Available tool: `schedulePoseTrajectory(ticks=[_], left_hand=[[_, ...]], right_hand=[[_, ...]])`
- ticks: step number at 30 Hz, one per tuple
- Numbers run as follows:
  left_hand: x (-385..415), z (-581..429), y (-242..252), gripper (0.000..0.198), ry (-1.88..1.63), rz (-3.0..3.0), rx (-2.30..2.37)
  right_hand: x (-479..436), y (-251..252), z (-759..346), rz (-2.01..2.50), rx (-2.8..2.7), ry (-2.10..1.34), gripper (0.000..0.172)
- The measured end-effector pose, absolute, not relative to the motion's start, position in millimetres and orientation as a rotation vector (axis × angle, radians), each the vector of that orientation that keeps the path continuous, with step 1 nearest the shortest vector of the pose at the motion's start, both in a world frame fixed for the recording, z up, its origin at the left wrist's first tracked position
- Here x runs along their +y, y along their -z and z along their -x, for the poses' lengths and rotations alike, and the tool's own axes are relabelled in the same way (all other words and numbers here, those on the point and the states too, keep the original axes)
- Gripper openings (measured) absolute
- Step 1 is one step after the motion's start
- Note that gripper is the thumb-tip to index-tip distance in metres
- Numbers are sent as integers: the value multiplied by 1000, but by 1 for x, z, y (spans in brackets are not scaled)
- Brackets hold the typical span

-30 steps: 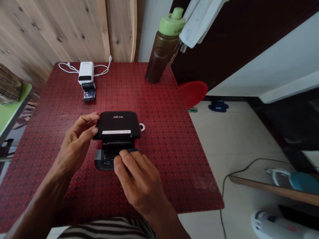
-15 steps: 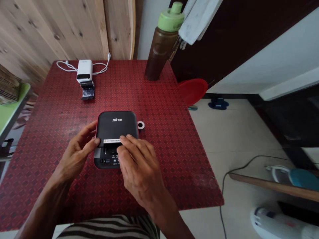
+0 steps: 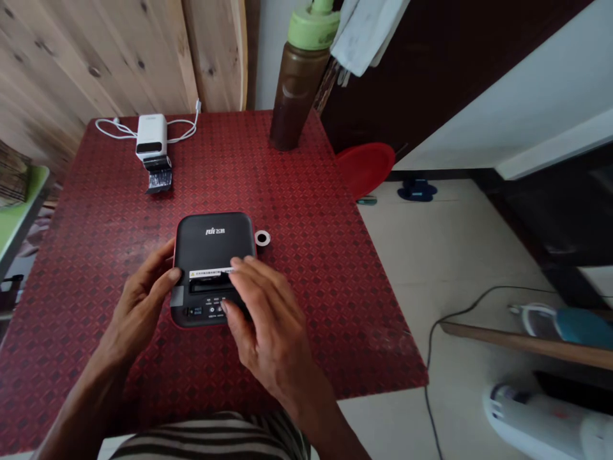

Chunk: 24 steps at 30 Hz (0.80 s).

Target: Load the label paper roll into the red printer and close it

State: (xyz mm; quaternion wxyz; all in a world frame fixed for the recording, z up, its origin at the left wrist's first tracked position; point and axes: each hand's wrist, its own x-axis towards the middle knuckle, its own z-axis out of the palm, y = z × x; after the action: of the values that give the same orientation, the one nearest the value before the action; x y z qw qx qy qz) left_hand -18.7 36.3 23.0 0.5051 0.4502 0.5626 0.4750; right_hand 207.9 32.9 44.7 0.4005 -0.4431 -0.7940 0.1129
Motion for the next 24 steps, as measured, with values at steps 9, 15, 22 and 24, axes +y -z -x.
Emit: schedulePoseTrajectory(ticks=[9,15,22,24], left_hand=[[20,20,-22,56,-1138,-987,1249],[18,25,-23,55,-1114,-1050,1280],[21,22,-28,53,-1118,-1068,1276],[21,20,-28,53,-1118,-1032,1275]], right_hand=[[10,-17,-218,1504,-1669,-661,48],[7,-20,-217,1492,-1701,-624,42],[8,-22,-218,1476,-1770,-542,39],[8,-23,-217,1477,-1780,-533,38]])
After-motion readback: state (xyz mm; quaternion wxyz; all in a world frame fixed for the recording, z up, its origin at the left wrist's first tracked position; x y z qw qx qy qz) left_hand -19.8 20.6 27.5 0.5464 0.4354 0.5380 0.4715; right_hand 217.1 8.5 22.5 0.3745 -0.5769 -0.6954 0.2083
